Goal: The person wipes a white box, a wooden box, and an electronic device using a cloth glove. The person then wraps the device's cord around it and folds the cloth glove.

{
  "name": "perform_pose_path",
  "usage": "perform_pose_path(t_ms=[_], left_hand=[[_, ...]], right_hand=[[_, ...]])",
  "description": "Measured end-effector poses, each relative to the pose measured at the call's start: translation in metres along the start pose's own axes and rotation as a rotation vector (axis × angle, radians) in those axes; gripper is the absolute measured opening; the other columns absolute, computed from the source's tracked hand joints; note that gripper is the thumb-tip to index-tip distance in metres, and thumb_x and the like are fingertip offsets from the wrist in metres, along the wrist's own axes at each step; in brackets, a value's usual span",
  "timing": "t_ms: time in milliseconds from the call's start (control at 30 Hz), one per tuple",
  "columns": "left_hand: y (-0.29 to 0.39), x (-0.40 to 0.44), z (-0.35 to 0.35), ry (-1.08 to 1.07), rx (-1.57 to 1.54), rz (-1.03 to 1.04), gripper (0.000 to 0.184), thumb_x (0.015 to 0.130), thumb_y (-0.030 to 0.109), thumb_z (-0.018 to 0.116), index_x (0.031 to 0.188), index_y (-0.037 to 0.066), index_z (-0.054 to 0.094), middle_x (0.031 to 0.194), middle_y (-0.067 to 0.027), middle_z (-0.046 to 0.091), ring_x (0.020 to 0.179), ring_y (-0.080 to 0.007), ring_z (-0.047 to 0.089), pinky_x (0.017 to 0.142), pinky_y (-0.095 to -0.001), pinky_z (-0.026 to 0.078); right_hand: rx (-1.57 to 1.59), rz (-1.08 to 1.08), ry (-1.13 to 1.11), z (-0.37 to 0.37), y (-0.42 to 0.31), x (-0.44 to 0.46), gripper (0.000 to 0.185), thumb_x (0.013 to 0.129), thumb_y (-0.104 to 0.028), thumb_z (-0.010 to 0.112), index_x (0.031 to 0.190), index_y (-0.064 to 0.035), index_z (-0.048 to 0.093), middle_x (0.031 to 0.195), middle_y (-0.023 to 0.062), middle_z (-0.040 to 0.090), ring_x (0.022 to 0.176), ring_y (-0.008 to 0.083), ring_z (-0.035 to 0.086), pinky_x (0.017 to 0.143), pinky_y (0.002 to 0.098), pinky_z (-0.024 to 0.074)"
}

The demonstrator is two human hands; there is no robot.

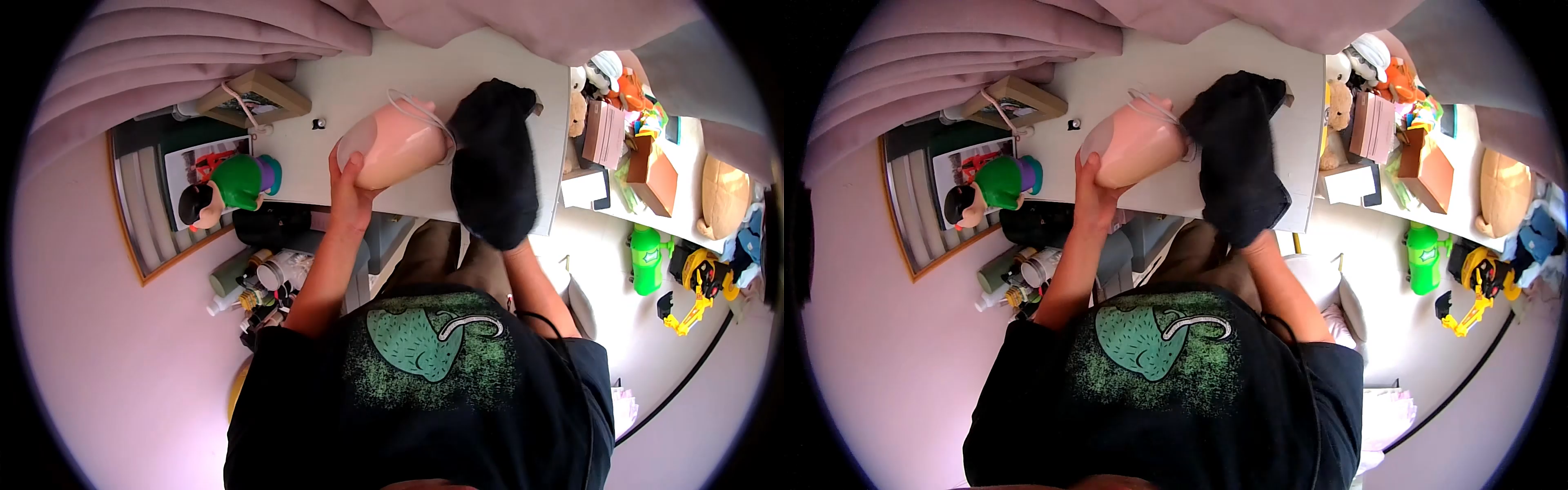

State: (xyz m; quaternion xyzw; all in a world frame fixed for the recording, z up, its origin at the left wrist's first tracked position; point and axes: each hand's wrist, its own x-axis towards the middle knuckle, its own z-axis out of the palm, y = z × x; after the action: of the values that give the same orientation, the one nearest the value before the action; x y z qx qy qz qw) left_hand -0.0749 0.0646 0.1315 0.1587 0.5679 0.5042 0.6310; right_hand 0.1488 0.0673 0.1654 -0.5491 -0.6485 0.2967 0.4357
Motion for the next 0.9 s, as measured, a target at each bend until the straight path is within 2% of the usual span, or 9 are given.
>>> perform_pose_path(t_ms=[100, 167, 300, 367, 467, 567, 700, 833, 900], left_hand=[[-0.005, -0.013, 0.01, 0.016, 0.048, 0.096, 0.067, 0.08, 0.022, 0.072, 0.133, 0.016, 0.032, 0.132, -0.009, 0.041, 0.121, -0.0262, 0.045, 0.094, -0.0466, 0.046], [-0.011, -0.016, 0.011, 0.005, 0.163, 0.322, 0.068, 0.078, 0.015, 0.074, 0.132, 0.014, 0.033, 0.13, -0.009, 0.043, 0.121, -0.0244, 0.043, 0.1, -0.038, 0.04], [-0.012, -0.015, 0.015, 0.031, 0.206, 0.427, 0.071, 0.075, 0.012, 0.076, 0.131, 0.013, 0.033, 0.128, -0.0091, 0.043, 0.12, -0.0236, 0.044, 0.102, -0.0345, 0.037], [-0.013, -0.01, 0.016, 0.096, 0.16, 0.403, 0.07, 0.078, 0.021, 0.074, 0.133, 0.015, 0.031, 0.132, -0.0084, 0.041, 0.12, -0.0257, 0.045, 0.101, -0.0388, 0.039], [-0.01, -0.01, 0.027, 0.182, 0.052, 0.253, 0.07, 0.08, 0.029, 0.072, 0.134, 0.013, 0.032, 0.131, -0.0077, 0.044, 0.12, -0.0252, 0.046, 0.103, -0.0402, 0.038], [-0.009, -0.011, 0.035, 0.115, -0.161, 0.176, 0.069, 0.081, 0.024, 0.071, 0.135, 0.014, 0.029, 0.13, -0.0104, 0.043, 0.121, -0.0275, 0.044, 0.105, -0.0415, 0.037], [-0.011, -0.008, 0.033, -0.035, -0.209, 0.179, 0.073, 0.08, 0.026, 0.069, 0.139, 0.016, 0.027, 0.135, -0.0088, 0.039, 0.123, -0.0287, 0.043, 0.104, -0.0439, 0.037], [0.004, -0.026, 0.059, 0.038, -0.204, 0.182, 0.072, 0.08, 0.025, 0.069, 0.138, 0.018, 0.028, 0.136, -0.0083, 0.037, 0.123, -0.0281, 0.043, 0.104, -0.045, 0.037], [0.006, -0.029, 0.064, 0.031, -0.178, 0.276, 0.068, 0.081, 0.025, 0.067, 0.137, 0.019, 0.029, 0.135, -0.0083, 0.037, 0.123, -0.0274, 0.042, 0.104, -0.0457, 0.037]], right_hand=[[0.087, -0.03, 0.042, 0.056, 0.006, -0.02, 0.043, 0.079, -0.012, 0.056, 0.121, -0.0016, 0.056, 0.123, 0.0213, 0.055, 0.119, 0.0383, 0.048, 0.106, 0.0452, 0.032], [-0.28, -0.288, -0.046, 0.06, 0.015, -0.008, 0.043, 0.082, -0.015, 0.055, 0.123, -0.0015, 0.054, 0.125, 0.0202, 0.054, 0.119, 0.0377, 0.048, 0.106, 0.0479, 0.0312], [-0.336, -0.307, 0.012, 0.066, 0.015, 0.031, 0.045, 0.082, -0.019, 0.055, 0.123, -0.0011, 0.054, 0.124, 0.0205, 0.054, 0.119, 0.0381, 0.048, 0.105, 0.0507, 0.0307], [-0.37, -0.379, -0.021, 0.07, 0.014, 0.038, 0.044, 0.081, -0.021, 0.056, 0.121, -0.0003, 0.055, 0.122, 0.0204, 0.055, 0.116, 0.0383, 0.05, 0.103, 0.0497, 0.0325], [-0.38, -0.287, 0.018, 0.075, -0.006, 0.031, 0.044, 0.082, -0.022, 0.055, 0.119, 0.0014, 0.056, 0.12, 0.0223, 0.055, 0.116, 0.0392, 0.049, 0.103, 0.0483, 0.033], [-0.366, -0.194, -0.025, 0.084, -0.006, 0.009, 0.045, 0.083, -0.022, 0.054, 0.12, 0.0029, 0.054, 0.122, 0.0233, 0.054, 0.117, 0.0389, 0.048, 0.104, 0.0481, 0.0327], [-0.342, -0.175, 0.034, 0.08, -0.005, 0.014, 0.043, 0.085, -0.021, 0.053, 0.12, 0.0038, 0.053, 0.119, 0.0229, 0.055, 0.115, 0.0382, 0.05, 0.103, 0.0476, 0.0341], [-0.457, -0.222, 0.139, 0.076, 0.003, 0.031, 0.041, 0.087, -0.02, 0.052, 0.12, 0.0045, 0.053, 0.119, 0.024, 0.054, 0.115, 0.0387, 0.049, 0.103, 0.0465, 0.0344], [-0.146, 0.007, 0.143, 0.075, -0.005, 0.034, 0.041, 0.088, -0.018, 0.052, 0.122, 0.0054, 0.052, 0.121, 0.0252, 0.053, 0.116, 0.0398, 0.049, 0.103, 0.045, 0.0344]])
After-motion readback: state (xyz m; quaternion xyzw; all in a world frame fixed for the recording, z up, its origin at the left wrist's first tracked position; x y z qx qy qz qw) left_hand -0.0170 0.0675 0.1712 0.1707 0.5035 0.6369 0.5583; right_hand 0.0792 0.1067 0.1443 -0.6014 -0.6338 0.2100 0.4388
